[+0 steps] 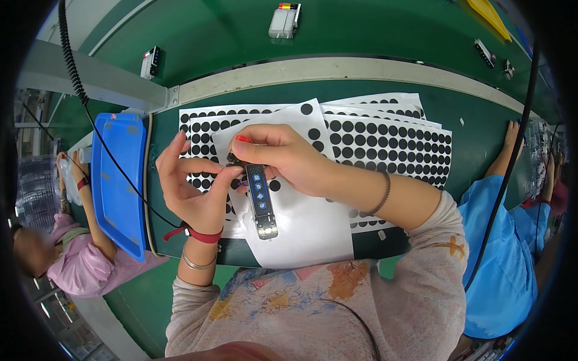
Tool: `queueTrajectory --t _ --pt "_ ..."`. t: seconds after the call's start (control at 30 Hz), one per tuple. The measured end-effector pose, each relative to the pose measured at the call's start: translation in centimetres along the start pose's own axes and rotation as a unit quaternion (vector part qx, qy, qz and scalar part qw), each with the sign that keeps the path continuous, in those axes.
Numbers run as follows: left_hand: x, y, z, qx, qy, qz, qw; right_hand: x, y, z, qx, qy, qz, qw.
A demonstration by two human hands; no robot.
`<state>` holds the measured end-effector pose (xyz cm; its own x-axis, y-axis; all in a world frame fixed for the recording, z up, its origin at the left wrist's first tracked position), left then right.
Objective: The person assembles small electronic devices by inserting cylindrical batteries into transparent plastic casings. They pick up a casing, insert a battery, and place the completed unit on the green workbench. The process is repeated for several units.
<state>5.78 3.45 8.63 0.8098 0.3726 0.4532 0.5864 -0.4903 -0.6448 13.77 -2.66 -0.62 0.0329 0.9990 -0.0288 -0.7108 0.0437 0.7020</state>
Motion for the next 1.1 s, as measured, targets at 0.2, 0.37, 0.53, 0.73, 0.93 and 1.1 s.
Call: queueTrajectory --t 0.2,0.37,0.53,0.73,0.93,1.1 --pt "0.2 0.8 1.7 -0.128 -0.037 0.01 0.991 0.0 0.1 0.1 0.004 -0.008 0.014 1.0" --pt "0.2 3.7 4.6 -0.339 -0.148 0.111 0.922 -0.1 0.5 0.2 0.021 0.017 0.002 1.0" --pt "0.3 3.1 4.0 -0.261 -0.12 0.113 0.951 -0.1 0.4 0.1 -0.005 0.012 0.016 1.0" --pt "1.2 2.8 0.5 -0.06 0.024 0.165 0.984 0.1 0.2 0.5 -0.067 0.002 0.043 0.997" --pt "1.0 2.0 -0.6 -0.023 0.096 0.126 0.987 0.3 1.1 0.6 -0.047 -0.029 0.072 0.996" --pt "-0.4 -0.4 1.9 -0.148 0.042 -0.026 0.988 0.0 1.4 1.2 -0.144 -0.027 0.068 0.987"
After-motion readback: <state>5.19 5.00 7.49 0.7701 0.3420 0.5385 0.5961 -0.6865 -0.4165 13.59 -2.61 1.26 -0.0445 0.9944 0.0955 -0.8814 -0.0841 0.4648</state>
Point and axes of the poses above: each hand's wrist, its own x-axis towards the middle knuckle, its own y-axis out of the palm, z = x × y, the point moved 9 cm from there along x, towards the middle knuckle, and after that the axes turned 12 degrees about z, right-handed, at the moved point
